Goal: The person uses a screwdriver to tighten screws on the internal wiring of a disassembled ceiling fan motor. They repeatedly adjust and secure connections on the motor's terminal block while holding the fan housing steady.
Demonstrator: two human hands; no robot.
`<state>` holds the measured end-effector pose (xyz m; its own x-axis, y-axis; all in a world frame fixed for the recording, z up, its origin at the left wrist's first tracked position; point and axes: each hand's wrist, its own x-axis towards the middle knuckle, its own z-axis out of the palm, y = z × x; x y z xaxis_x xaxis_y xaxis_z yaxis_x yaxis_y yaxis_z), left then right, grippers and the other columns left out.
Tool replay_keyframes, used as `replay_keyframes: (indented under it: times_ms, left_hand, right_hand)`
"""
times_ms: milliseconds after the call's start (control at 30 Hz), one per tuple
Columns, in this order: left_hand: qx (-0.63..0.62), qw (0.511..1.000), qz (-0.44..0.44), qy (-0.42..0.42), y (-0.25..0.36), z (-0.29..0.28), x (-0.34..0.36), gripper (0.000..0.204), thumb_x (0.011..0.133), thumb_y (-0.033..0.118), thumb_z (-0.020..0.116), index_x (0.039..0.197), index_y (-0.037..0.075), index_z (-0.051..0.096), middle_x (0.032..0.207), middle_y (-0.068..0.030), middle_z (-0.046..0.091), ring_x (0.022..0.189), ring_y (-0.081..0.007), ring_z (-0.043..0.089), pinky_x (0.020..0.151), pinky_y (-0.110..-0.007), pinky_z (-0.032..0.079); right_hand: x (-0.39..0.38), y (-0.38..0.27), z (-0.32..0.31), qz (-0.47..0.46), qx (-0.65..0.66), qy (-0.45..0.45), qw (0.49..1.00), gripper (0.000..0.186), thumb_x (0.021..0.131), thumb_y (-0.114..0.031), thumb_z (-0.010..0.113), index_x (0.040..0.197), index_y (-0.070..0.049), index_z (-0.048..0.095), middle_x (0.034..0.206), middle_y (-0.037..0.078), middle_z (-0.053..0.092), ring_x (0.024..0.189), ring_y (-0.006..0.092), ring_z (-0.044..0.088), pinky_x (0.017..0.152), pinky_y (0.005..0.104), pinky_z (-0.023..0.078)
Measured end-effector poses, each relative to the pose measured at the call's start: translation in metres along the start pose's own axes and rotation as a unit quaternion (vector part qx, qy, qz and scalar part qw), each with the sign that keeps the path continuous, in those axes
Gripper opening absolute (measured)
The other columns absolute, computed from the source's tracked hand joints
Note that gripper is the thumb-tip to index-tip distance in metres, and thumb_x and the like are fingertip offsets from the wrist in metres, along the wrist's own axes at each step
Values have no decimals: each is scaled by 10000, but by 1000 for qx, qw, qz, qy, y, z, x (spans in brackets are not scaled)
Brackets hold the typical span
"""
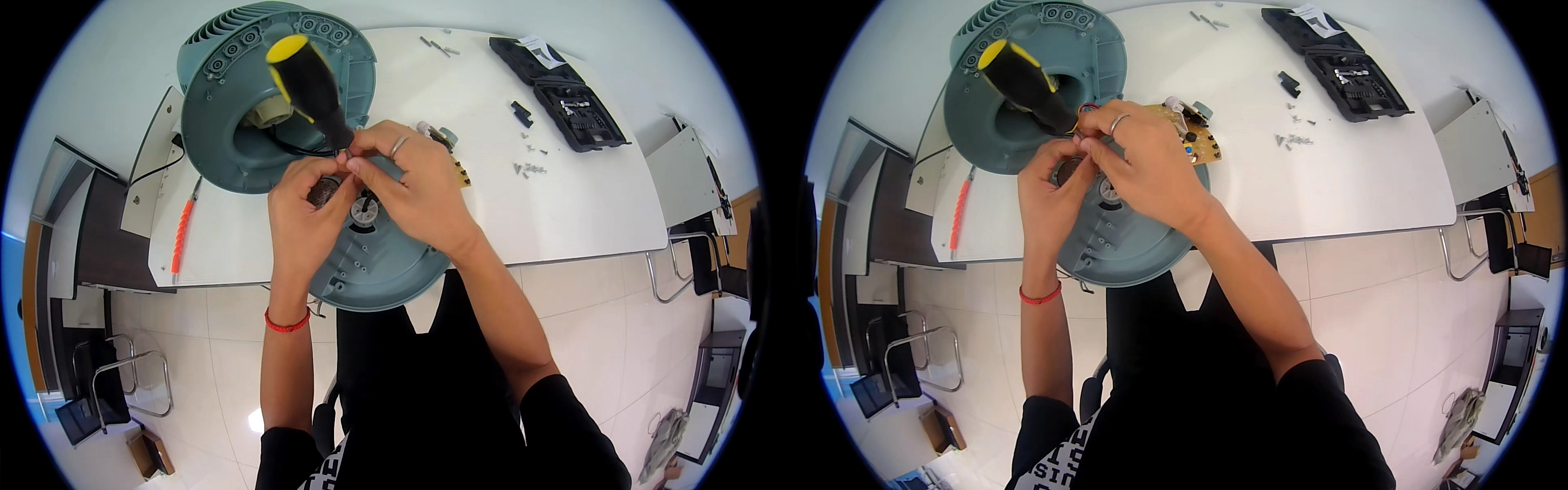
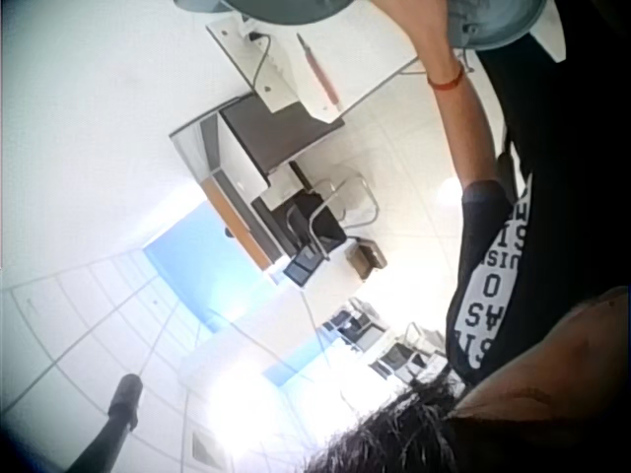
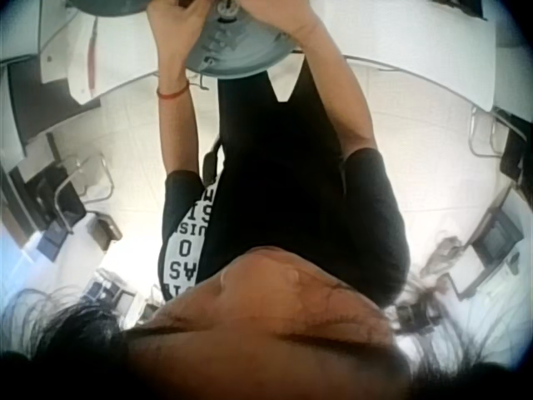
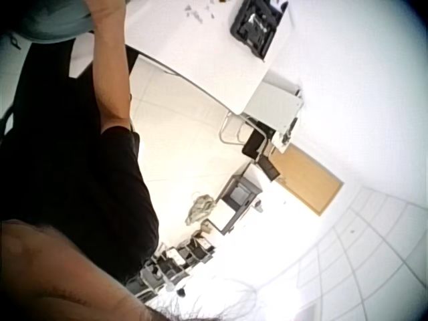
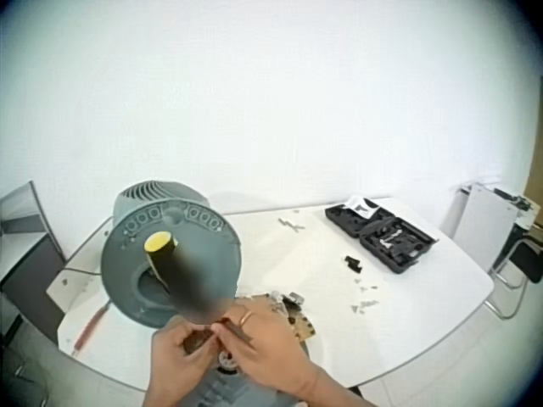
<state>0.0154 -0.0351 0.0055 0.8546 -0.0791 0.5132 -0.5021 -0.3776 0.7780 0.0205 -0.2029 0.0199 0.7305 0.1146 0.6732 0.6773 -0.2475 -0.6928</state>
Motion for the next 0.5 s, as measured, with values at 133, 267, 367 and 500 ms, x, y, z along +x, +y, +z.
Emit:
replay_keyframes:
  times_ms: [133, 267, 367, 500]
  left_hand:
    - [6, 1000, 23, -14, 3, -1, 5, 207, 839, 56, 787, 1040, 22, 751, 984, -81, 755, 927, -229, 670, 844, -333, 519]
    - [10, 999, 36, -16, 8, 0, 7, 234, 854, 54, 769, 1087, 38, 750, 1005, -80, 759, 941, -237, 672, 863, -336, 517]
    - [-6, 1000, 22, -7, 10, -2, 5, 247, 863, 58, 756, 1109, 40, 750, 1014, -78, 761, 955, -237, 672, 879, -339, 514]
    - [55, 997, 58, -14, 21, 2, 1, 282, 861, 59, 760, 1142, 45, 748, 1009, -84, 760, 956, -260, 667, 881, -344, 511]
  right_hand:
    - [5, 0, -5, 19, 43, 29, 998, 152, 893, 13, 660, 1042, 39, 680, 945, 142, 716, 861, 262, 724, 786, 323, 549]
    - [7, -5, -14, 41, 93, 63, 993, 143, 911, 31, 656, 1053, 49, 674, 958, 136, 723, 897, 219, 737, 822, 292, 557]
    - [8, -8, -23, 38, 149, 104, 983, 152, 912, 34, 671, 1062, 53, 683, 993, 116, 735, 933, 174, 727, 836, 284, 559]
    - [9, -33, -46, 62, 237, 163, 956, 232, 952, 22, 676, 1176, 76, 650, 1080, 124, 737, 965, 157, 711, 848, 264, 563]
